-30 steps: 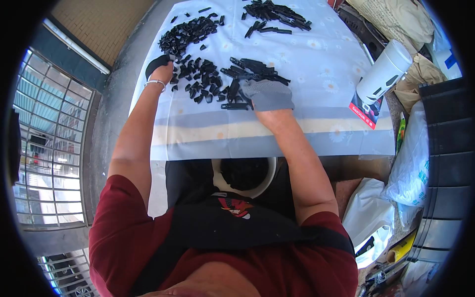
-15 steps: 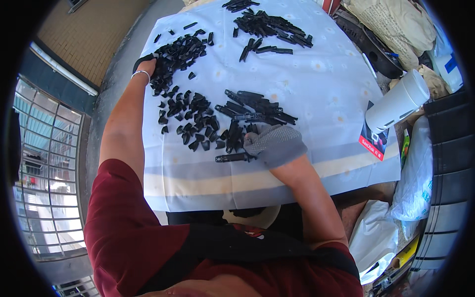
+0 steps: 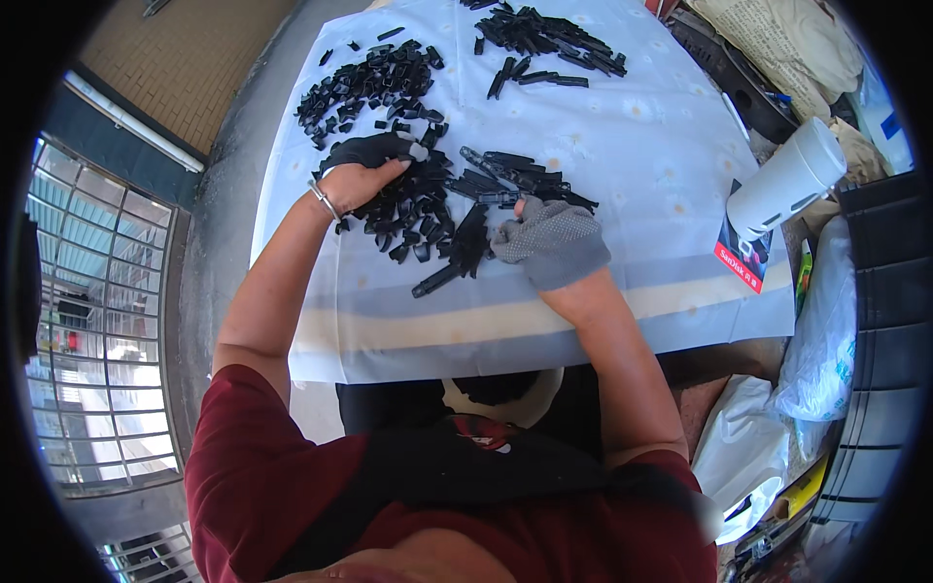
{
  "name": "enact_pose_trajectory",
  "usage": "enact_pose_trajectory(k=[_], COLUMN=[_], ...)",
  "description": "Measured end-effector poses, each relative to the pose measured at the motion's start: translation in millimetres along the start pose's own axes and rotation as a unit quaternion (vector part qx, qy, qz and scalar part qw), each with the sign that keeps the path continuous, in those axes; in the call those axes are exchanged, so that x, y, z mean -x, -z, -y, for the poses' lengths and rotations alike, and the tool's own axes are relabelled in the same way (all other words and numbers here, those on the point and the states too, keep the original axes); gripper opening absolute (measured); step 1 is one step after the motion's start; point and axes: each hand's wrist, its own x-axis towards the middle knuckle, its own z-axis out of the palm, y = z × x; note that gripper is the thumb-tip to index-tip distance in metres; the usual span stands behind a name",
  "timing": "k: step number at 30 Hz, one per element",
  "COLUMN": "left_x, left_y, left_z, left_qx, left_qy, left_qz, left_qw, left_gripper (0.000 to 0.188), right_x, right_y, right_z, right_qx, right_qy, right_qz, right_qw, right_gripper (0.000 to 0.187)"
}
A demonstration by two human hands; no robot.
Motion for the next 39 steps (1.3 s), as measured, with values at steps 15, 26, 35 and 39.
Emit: enact_pose_trajectory(k=[15,26,35,39], left_x=[60,114,132,154], left_y=[-18,-15,-33,-51], left_z=[-34,-44,-109,-124], left_qx=[-0.117,-0.094,-0.068,0.078], left_qy=[-0.008,0.042,-0.042,0.057], left_qz=[-0.197,-0.099,-0.307,-0.217], left_qw=[0.973,0.99,0.948,0.972], left_gripper=[0.018,0.019,0.013,0.012], right_x=[18,24,24,32], right_y=[3,10,20,8], right_z=[6,17,31,27], right_qx=[0.01,-0.158,-0.121,-0.088], right_qy=[0.052,-0.065,-0.045,-0.046], right_qz=[-0.004,-0.012,0.097,0.061], right_qw=[0.999,0.985,0.987,0.993], right_gripper=[0.022,0.029,0.027,0.025])
